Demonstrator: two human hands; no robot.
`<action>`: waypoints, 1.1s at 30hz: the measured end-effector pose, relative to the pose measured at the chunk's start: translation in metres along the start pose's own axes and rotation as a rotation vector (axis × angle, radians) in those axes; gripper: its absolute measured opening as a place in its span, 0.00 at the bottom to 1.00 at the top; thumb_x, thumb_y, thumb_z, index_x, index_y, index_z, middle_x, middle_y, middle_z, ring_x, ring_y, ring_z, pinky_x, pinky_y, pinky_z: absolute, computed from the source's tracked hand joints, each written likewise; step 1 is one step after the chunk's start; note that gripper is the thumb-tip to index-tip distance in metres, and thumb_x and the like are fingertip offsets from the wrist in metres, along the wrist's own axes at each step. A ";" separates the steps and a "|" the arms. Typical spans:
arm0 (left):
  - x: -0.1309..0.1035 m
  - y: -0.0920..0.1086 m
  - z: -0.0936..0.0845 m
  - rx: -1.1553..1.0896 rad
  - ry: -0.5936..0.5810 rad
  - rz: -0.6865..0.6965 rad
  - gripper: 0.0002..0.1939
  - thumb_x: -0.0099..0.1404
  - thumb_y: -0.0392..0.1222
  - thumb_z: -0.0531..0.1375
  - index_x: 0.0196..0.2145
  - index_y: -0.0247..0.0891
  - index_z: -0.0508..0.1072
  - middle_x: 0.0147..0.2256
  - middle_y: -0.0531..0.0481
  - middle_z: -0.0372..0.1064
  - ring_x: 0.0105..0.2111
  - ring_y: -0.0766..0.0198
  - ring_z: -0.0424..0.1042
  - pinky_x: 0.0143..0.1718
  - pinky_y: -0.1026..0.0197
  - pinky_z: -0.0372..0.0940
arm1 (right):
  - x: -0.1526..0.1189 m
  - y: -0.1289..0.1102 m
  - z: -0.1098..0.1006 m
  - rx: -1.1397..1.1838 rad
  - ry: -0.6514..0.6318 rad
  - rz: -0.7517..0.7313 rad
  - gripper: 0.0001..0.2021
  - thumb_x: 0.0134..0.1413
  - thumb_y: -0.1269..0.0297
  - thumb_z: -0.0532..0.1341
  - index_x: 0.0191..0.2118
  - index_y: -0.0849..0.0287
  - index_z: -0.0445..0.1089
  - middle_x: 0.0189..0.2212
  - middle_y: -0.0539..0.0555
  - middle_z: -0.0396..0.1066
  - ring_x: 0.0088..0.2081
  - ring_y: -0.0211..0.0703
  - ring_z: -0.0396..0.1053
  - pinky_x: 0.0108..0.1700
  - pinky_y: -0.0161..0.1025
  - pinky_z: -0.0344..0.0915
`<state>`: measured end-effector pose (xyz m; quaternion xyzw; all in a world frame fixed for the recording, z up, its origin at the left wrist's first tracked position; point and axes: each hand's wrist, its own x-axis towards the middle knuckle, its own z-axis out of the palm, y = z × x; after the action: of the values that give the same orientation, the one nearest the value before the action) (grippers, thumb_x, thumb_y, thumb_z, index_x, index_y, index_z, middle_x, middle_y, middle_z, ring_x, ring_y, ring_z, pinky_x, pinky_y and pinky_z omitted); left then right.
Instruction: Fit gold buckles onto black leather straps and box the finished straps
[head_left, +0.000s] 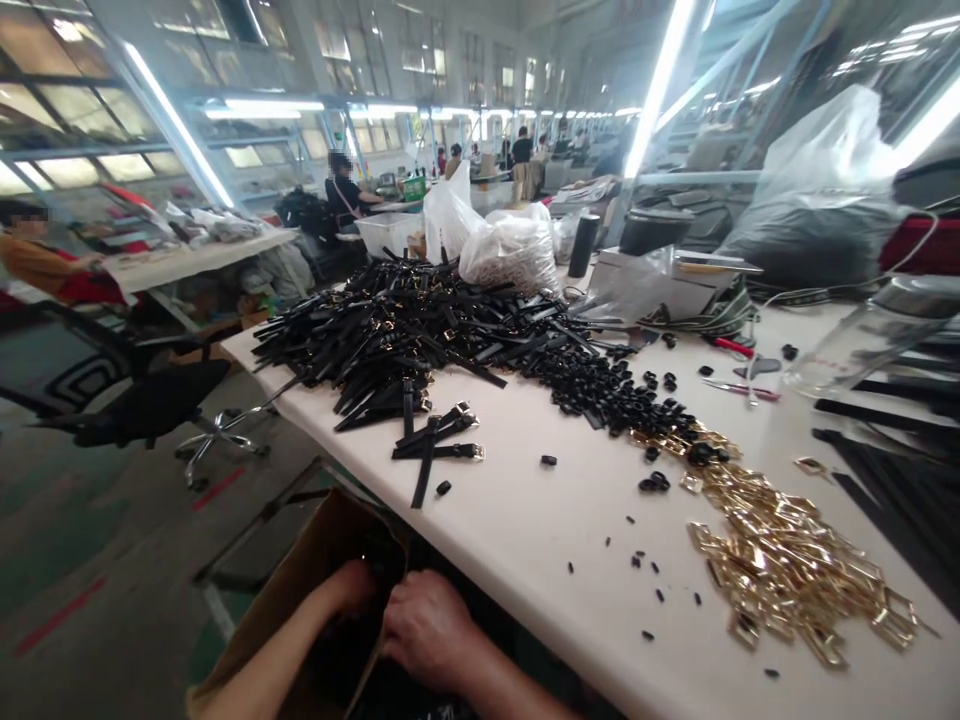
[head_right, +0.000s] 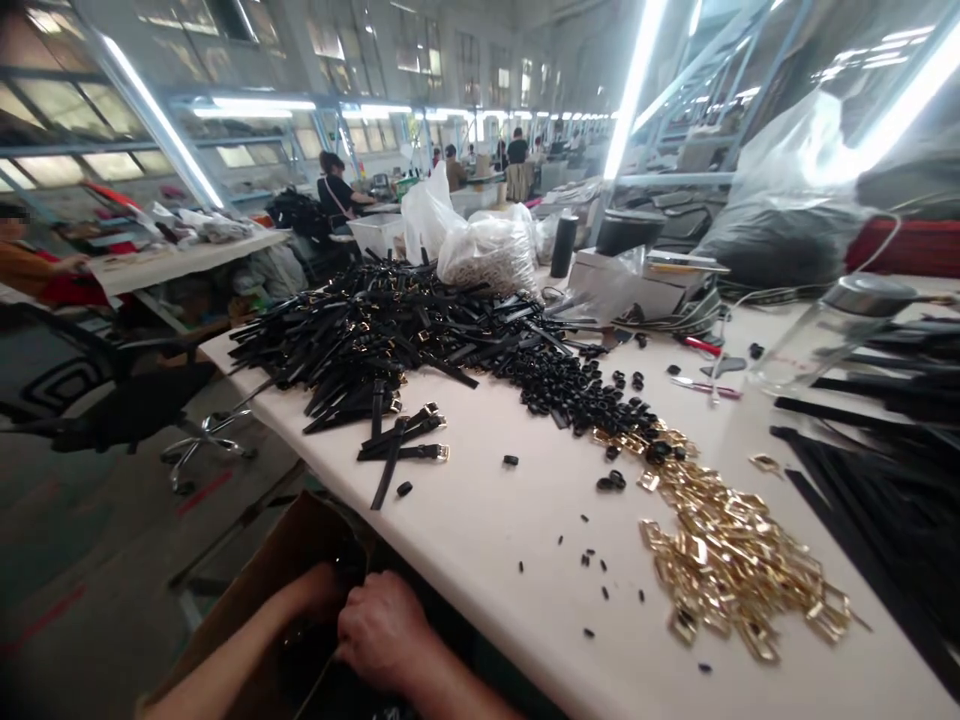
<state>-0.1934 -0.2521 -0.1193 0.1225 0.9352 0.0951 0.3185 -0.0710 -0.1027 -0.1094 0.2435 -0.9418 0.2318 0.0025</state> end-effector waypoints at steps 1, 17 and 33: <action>-0.005 -0.006 -0.014 0.016 0.003 -0.014 0.12 0.69 0.44 0.59 0.29 0.35 0.72 0.25 0.52 0.71 0.26 0.63 0.72 0.30 0.60 0.67 | 0.000 0.000 0.001 -0.003 0.000 0.003 0.13 0.54 0.51 0.65 0.32 0.57 0.73 0.33 0.51 0.75 0.38 0.47 0.69 0.37 0.43 0.59; 0.044 0.149 -0.181 0.091 0.554 0.122 0.13 0.58 0.52 0.63 0.28 0.40 0.73 0.33 0.43 0.77 0.39 0.51 0.75 0.35 0.59 0.62 | 0.003 0.004 0.010 0.036 0.029 0.024 0.11 0.50 0.51 0.67 0.35 0.52 0.77 0.31 0.50 0.76 0.37 0.47 0.70 0.35 0.41 0.59; 0.004 0.138 -0.137 0.217 0.508 0.466 0.23 0.63 0.52 0.60 0.51 0.37 0.70 0.52 0.42 0.70 0.55 0.51 0.65 0.59 0.55 0.57 | 0.003 -0.005 -0.014 -0.034 -0.008 -0.009 0.13 0.53 0.51 0.66 0.34 0.56 0.78 0.31 0.53 0.77 0.35 0.47 0.71 0.32 0.41 0.61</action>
<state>-0.2584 -0.1329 0.0204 0.3381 0.9360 0.0925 0.0307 -0.0732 -0.1014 -0.0943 0.2484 -0.9445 0.2150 0.0038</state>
